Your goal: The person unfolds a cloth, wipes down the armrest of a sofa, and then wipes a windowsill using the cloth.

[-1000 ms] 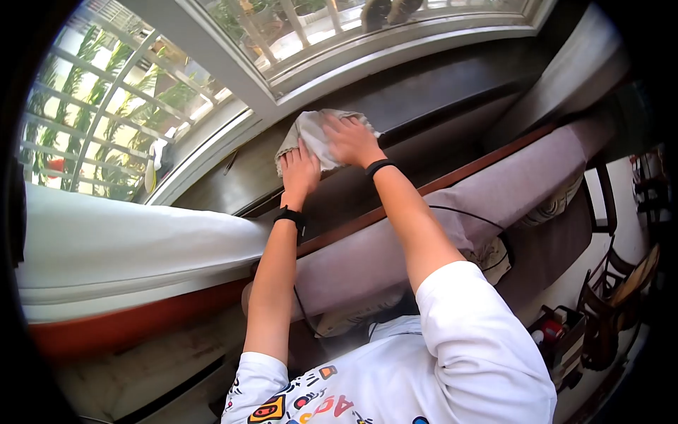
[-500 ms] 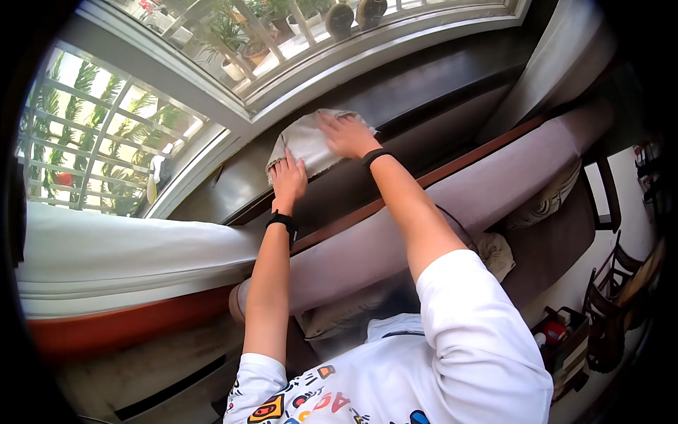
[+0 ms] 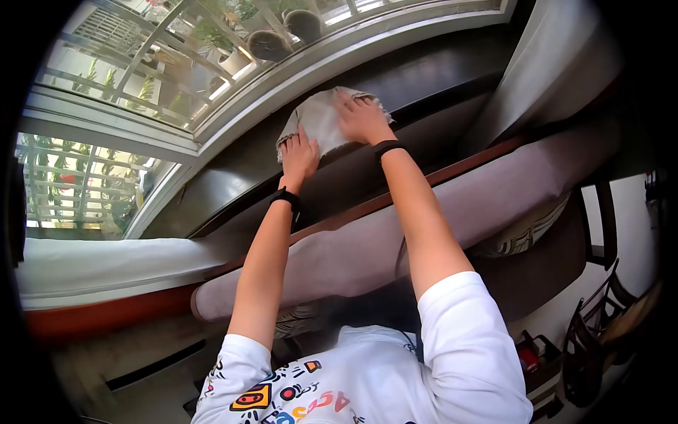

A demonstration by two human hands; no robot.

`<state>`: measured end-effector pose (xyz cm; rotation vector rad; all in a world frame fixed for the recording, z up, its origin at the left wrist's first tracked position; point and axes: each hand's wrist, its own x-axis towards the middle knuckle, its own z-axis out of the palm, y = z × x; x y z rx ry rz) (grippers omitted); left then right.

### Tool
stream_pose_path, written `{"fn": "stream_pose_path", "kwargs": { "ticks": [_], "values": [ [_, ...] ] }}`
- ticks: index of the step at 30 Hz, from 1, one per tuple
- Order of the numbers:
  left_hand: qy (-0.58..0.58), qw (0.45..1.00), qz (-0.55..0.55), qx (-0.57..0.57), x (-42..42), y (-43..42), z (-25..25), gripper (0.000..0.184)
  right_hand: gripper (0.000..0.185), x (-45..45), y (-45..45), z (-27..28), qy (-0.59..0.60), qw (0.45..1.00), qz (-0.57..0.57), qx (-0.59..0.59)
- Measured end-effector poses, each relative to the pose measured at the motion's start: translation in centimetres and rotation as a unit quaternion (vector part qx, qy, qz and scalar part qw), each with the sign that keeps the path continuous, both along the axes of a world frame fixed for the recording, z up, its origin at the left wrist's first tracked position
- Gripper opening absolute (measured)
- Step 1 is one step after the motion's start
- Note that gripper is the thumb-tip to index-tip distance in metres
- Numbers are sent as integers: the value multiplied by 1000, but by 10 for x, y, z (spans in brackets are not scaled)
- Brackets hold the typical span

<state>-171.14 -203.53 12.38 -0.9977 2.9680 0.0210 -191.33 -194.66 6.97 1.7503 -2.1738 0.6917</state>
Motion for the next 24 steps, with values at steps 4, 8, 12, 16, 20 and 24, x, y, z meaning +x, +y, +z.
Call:
{"fn": "stream_pose_path", "kwargs": {
  "ticks": [4, 8, 12, 16, 20, 24],
  "values": [
    [65, 998, -6, -10, -66, 10, -21, 66, 49, -53, 22, 8, -12, 998, -18, 63],
    [146, 989, -24, -12, -91, 8, -27, 64, 51, -53, 18, 9, -10, 999, -37, 20],
    [170, 985, -28, -15, -81, 5, -31, 66, 51, -41, 13, 16, -27, 999, -40, 22],
    [185, 982, -21, -21, -81, 1, -32, 67, 52, -34, 4, 17, -3, 997, -57, 47],
    [202, 979, -14, -36, -79, 2, -37, 67, 52, -32, 3, 15, -6, 998, -55, 43],
    [230, 973, -13, -34, -75, 3, -37, 66, 50, -29, 2, 14, 19, 998, -54, 28]
  ]
}}
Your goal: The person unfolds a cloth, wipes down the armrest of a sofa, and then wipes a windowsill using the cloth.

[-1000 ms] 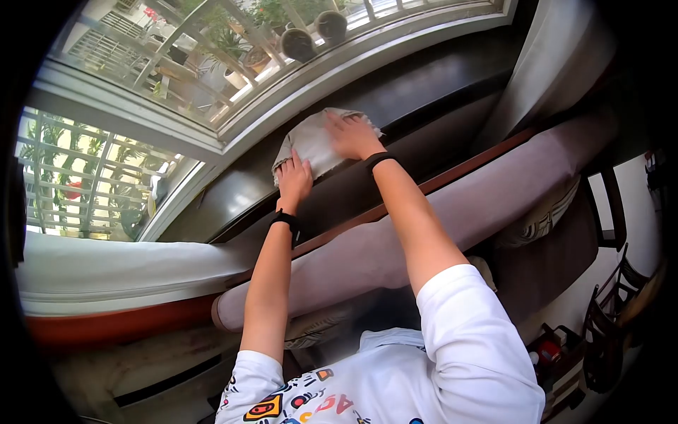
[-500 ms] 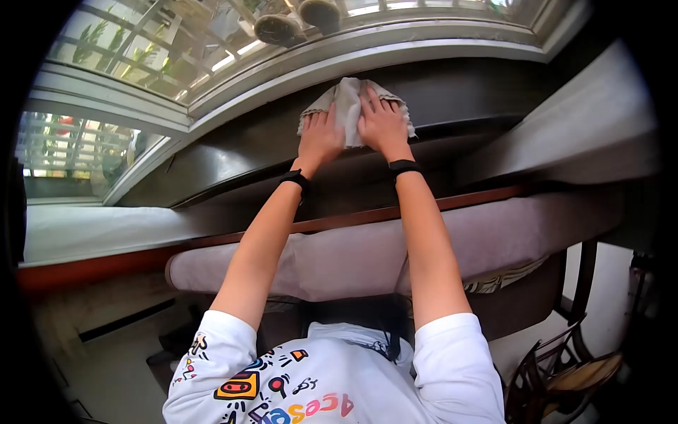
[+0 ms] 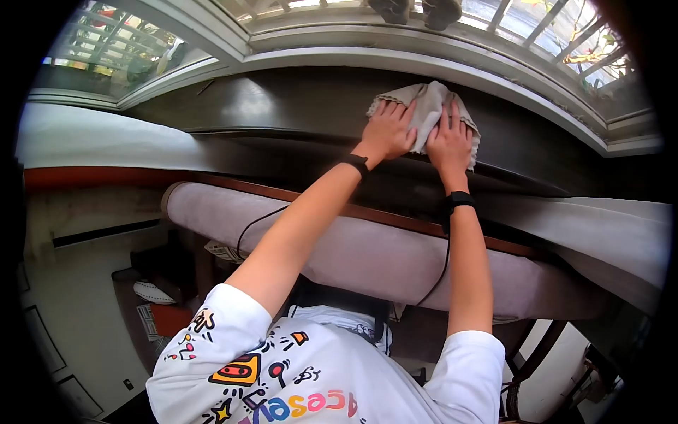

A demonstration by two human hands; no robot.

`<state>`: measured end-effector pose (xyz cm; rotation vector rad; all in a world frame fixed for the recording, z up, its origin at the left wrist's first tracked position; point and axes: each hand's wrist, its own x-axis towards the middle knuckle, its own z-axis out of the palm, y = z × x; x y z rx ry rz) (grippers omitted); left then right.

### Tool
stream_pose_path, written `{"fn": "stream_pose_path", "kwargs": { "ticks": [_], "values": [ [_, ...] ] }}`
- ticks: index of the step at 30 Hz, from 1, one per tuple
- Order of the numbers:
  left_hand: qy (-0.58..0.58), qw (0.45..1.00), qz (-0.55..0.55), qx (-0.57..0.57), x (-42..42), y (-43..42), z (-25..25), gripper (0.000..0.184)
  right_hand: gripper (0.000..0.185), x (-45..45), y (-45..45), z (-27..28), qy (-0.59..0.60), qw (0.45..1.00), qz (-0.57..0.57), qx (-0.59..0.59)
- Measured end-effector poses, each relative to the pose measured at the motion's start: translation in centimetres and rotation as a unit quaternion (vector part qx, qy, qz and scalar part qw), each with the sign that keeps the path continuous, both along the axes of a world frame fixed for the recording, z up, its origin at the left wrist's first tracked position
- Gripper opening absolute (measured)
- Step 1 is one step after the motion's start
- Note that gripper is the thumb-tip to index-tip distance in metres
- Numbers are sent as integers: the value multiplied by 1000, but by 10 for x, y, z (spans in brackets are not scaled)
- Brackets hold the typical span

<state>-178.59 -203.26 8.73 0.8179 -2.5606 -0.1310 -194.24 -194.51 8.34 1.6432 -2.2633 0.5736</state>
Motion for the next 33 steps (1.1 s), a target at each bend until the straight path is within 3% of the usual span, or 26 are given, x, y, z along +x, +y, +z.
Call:
{"fn": "stream_pose_path", "kwargs": {
  "ticks": [10, 20, 21, 22, 23, 29, 33],
  "values": [
    [13, 998, 13, 53, 4, 2, -8, 67, 50, 9, -10, -20, 62, 986, -144, 55],
    [-56, 987, 35, 146, 134, -96, -5, 73, 53, 125, -65, -19, 25, 991, -96, 87],
    [-18, 998, 29, 61, 143, -112, -20, 70, 54, 137, -71, -18, 16, 993, -82, 86],
    [-14, 998, 19, 56, 153, -124, -16, 68, 54, 149, -78, -14, 8, 994, -71, 84],
    [-4, 1000, 16, 17, 158, -136, -26, 67, 54, 156, -83, -11, 0, 995, -60, 83],
    [-99, 989, 0, 105, 163, -135, 12, 72, 56, 157, -83, -2, -43, 996, -39, 70],
    [-94, 992, -32, 74, 167, -140, 7, 75, 55, 162, -80, -2, -39, 995, -59, 75]
  ]
}}
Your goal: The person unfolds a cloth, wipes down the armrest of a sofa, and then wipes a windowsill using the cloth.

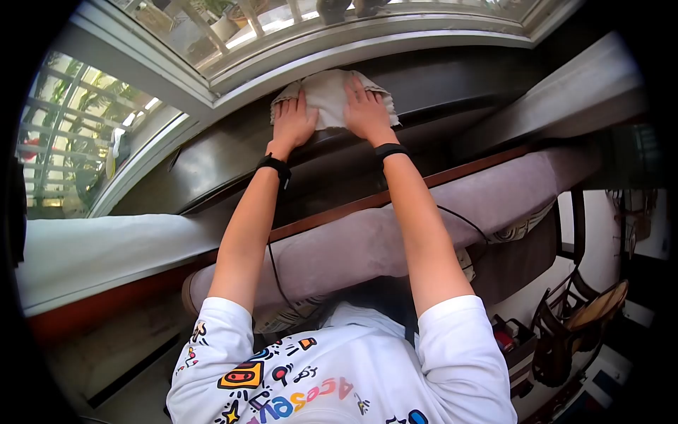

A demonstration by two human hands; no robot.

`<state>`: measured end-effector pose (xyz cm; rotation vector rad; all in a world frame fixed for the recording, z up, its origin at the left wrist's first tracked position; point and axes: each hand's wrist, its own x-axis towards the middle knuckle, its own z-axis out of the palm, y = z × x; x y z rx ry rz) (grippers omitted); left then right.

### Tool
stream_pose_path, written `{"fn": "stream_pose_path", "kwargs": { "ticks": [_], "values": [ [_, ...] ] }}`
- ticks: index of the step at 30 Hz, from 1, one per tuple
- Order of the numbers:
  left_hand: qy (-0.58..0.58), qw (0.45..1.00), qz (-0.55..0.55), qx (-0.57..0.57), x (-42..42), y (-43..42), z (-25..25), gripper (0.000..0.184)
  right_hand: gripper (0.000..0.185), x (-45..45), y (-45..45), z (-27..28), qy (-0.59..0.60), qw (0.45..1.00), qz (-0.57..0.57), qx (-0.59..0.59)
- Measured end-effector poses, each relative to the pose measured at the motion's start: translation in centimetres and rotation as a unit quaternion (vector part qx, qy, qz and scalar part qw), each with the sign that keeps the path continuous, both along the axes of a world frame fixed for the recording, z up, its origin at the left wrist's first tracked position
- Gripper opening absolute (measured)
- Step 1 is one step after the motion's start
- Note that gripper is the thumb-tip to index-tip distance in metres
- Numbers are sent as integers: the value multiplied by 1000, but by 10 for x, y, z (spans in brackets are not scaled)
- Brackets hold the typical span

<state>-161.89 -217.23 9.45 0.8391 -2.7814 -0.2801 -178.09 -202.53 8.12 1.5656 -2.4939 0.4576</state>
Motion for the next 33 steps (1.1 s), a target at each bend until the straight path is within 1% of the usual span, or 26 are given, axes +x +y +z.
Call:
{"fn": "stream_pose_path", "kwargs": {
  "ticks": [3, 4, 8, 11, 12, 13, 15, 17, 19, 21, 23, 26, 27, 29, 31, 32, 33],
  "values": [
    [-5, 999, -14, -30, 0, -2, -5, 75, 55, 11, 7, 11, -27, 999, -18, 19],
    [-15, 999, -22, -29, 1, -3, -4, 75, 56, 13, 9, 6, -16, 1000, -6, 10],
    [-32, 997, -62, 14, 11, -9, -7, 75, 52, 18, 14, -2, 43, 999, 9, -26],
    [-58, 995, -68, 42, 15, 5, -1, 75, 51, 17, 17, 0, 36, 999, 12, -23],
    [-70, 994, -72, 49, 16, 10, 1, 75, 51, 17, 18, -1, 37, 999, 17, -31],
    [-88, 991, -78, 63, 18, 23, 12, 73, 51, 17, 19, 1, 32, 999, 24, -32],
    [-102, 989, -107, 30, 26, 56, 31, 67, 51, 17, 24, 6, 19, 998, 42, -32],
    [-105, 988, -114, 26, 26, 83, 40, 61, 49, 12, 39, 20, 4, 998, 60, -5],
    [-38, 992, -114, 27, 24, 98, 28, 57, 49, 2, 51, 23, -3, 998, 68, 11],
    [2, 994, -106, 28, 14, 111, 28, 53, 51, -15, 66, 20, -8, 998, 48, 43],
    [26, 991, -114, 59, 0, 123, 42, 45, 52, -28, 87, 27, -19, 998, 12, 67],
    [52, 985, -84, 143, -27, 139, 61, 36, 53, -60, 115, 23, -15, 996, -24, 87],
    [84, 984, -83, 133, -36, 142, 60, 35, 53, -73, 123, 19, -15, 996, -30, 84],
    [144, 980, -79, 114, -55, 143, 42, 32, 54, -92, 136, 14, -19, 996, -43, 82],
    [161, 980, -94, 72, -83, 128, 6, 30, 54, -108, 140, 17, -61, 994, -54, 70],
    [169, 979, -100, 51, -94, 125, 3, 29, 53, -113, 140, 19, -72, 994, -63, 56],
    [180, 978, -70, 74, -105, 126, 0, 27, 53, -116, 140, 21, -82, 993, -71, 42]
  ]
}}
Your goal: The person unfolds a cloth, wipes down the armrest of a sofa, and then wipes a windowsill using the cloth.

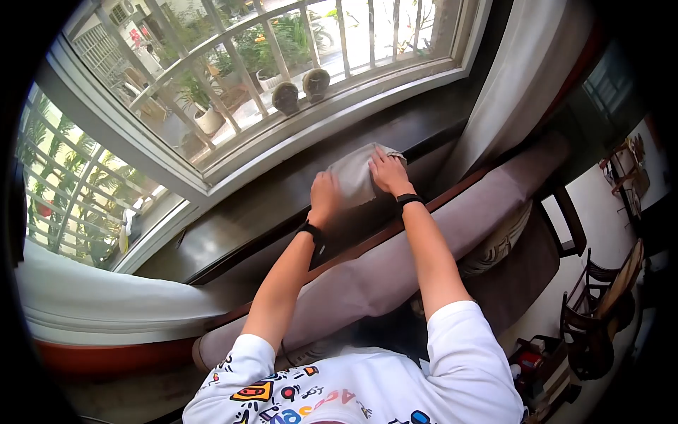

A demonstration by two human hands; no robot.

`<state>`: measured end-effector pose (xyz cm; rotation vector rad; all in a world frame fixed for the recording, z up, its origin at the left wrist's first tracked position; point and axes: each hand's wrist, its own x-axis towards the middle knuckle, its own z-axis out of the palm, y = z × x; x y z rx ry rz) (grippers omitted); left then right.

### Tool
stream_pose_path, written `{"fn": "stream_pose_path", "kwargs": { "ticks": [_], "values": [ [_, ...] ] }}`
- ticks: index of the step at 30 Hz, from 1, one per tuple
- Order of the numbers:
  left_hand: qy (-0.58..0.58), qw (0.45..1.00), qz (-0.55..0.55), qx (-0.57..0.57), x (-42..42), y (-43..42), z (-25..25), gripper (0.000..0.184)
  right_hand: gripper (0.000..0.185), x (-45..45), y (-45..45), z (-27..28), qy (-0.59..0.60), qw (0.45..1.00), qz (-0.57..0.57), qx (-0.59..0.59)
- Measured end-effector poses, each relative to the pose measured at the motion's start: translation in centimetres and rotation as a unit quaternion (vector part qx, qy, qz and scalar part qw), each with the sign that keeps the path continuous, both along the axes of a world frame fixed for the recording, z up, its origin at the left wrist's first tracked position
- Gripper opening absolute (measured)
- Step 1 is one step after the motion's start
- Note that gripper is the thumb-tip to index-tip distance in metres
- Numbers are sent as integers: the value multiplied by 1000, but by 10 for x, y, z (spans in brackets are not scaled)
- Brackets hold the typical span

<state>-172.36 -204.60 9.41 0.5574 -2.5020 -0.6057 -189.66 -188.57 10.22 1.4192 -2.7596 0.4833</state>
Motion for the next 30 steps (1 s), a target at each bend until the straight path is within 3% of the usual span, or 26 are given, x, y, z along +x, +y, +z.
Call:
{"fn": "stream_pose_path", "kwargs": {
  "ticks": [2, 5, 8, 11, 17, 21, 30],
  "values": [
    [15, 997, 53, 56, -23, 10, 8, 23, 57, -7, -5, -4, 16, 999, -36, 12],
    [11, 996, 52, -78, -50, 22, 4, 23, 60, -15, -13, -12, 51, 996, -69, 10],
    [-61, 990, 48, -115, -61, 36, 12, 29, 60, -29, -19, -24, 101, 992, -71, -25],
    [-9, 989, 54, -135, -75, 37, 9, 33, 57, -43, -22, -30, 161, 984, -50, -58],
    [-62, 994, 33, -81, -110, 52, 19, 37, 51, -80, -14, -24, 150, 986, -3, -76],
    [3, 988, 57, -144, -153, 64, -3, 37, 49, -103, 0, -4, 119, 990, -4, -80],
    [-20, 992, 35, -116, -235, 116, 27, 34, 43, -182, 43, 11, 111, 984, -14, -136]
  ]
}}
